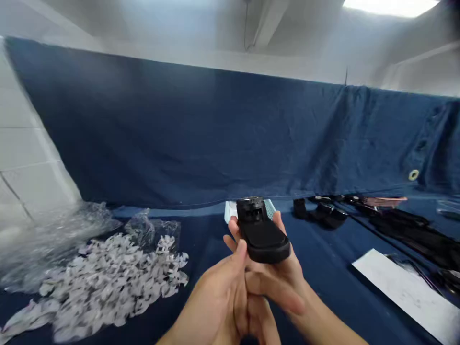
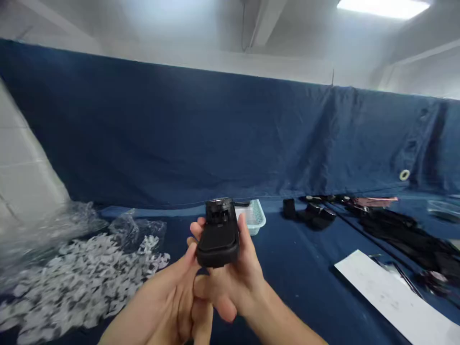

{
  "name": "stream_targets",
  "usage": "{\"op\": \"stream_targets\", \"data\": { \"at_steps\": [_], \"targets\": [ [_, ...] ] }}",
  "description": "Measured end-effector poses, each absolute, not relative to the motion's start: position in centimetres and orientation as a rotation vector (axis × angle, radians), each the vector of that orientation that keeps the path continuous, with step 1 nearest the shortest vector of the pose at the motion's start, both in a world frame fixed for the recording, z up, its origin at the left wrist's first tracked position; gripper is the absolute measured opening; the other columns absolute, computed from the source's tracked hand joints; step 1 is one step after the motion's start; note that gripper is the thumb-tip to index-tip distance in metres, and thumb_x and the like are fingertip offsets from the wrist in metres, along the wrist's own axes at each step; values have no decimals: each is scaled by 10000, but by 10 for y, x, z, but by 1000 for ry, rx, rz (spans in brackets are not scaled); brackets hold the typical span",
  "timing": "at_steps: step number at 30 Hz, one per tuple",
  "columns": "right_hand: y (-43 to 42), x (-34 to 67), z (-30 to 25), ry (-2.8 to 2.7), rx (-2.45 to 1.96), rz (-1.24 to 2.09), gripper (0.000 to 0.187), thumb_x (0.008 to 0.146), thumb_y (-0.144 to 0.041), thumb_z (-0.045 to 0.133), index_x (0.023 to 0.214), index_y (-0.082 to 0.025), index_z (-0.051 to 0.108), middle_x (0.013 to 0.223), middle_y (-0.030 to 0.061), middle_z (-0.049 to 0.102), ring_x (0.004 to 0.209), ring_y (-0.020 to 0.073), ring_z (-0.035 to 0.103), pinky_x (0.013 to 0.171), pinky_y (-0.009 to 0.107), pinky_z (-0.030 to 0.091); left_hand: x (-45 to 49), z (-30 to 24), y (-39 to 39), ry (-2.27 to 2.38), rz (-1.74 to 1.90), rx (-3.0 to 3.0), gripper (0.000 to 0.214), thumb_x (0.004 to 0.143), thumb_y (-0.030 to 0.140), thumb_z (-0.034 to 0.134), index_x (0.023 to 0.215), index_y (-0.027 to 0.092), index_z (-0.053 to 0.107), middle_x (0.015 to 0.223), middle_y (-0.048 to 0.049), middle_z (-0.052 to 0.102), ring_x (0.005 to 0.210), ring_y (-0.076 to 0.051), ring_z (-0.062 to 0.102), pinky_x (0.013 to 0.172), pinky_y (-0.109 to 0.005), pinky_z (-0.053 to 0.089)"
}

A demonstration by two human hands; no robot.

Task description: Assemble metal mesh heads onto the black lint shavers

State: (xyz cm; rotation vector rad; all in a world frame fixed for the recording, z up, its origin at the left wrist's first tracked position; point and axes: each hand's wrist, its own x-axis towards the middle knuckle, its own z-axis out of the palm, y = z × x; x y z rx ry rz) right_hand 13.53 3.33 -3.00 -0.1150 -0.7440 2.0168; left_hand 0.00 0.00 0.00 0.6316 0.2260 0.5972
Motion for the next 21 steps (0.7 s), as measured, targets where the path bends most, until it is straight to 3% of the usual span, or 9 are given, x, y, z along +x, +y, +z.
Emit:
{"op": "stream_targets", "data": {
  "at_steps": [7,9,13,16,21],
  "targets": [
    [33,134,-32,-769,-261,1930,718,878,-780,269,1238,-275,630,1347,-36,598,1230,161,574,1129,310,366,4,-8,8,141,590,707,700,990,565,169,1316,61,531,632,-126,734,534,-189,719,465,-192,532],
    [34,136,-32,-766,-292,1910,702,875,-777,292,1226,-277,639,1376,-27,572,1284,187,525,1157,352,330,7,-10,10,94,563,691,709,976,598,185,1364,86,484,708,-134,753,563,-197,728,469,-203,540],
    [35,138,-32,-839,-322,1861,728,871,-780,271,1227,-267,645,1419,-13,519,1342,226,448,1178,414,283,10,-10,12,21,588,648,656,979,584,202,1466,164,337,1069,-203,728,616,-227,745,465,-234,554],
    [36,138,-34,-931,-353,1804,761,879,-778,193,1241,-278,637,1421,4,517,1339,242,450,1169,459,290,10,-9,11,-1,581,620,661,980,579,202,1501,176,257,1131,-231,698,632,-235,748,480,-237,560],
    [39,137,-38,-1039,-316,1724,756,901,-752,128,1260,-302,618,1402,16,546,1311,253,493,1063,504,450,10,-9,9,14,603,643,624,981,576,207,1503,239,265,1145,-196,703,620,-218,745,482,-241,555]
  ]
}}
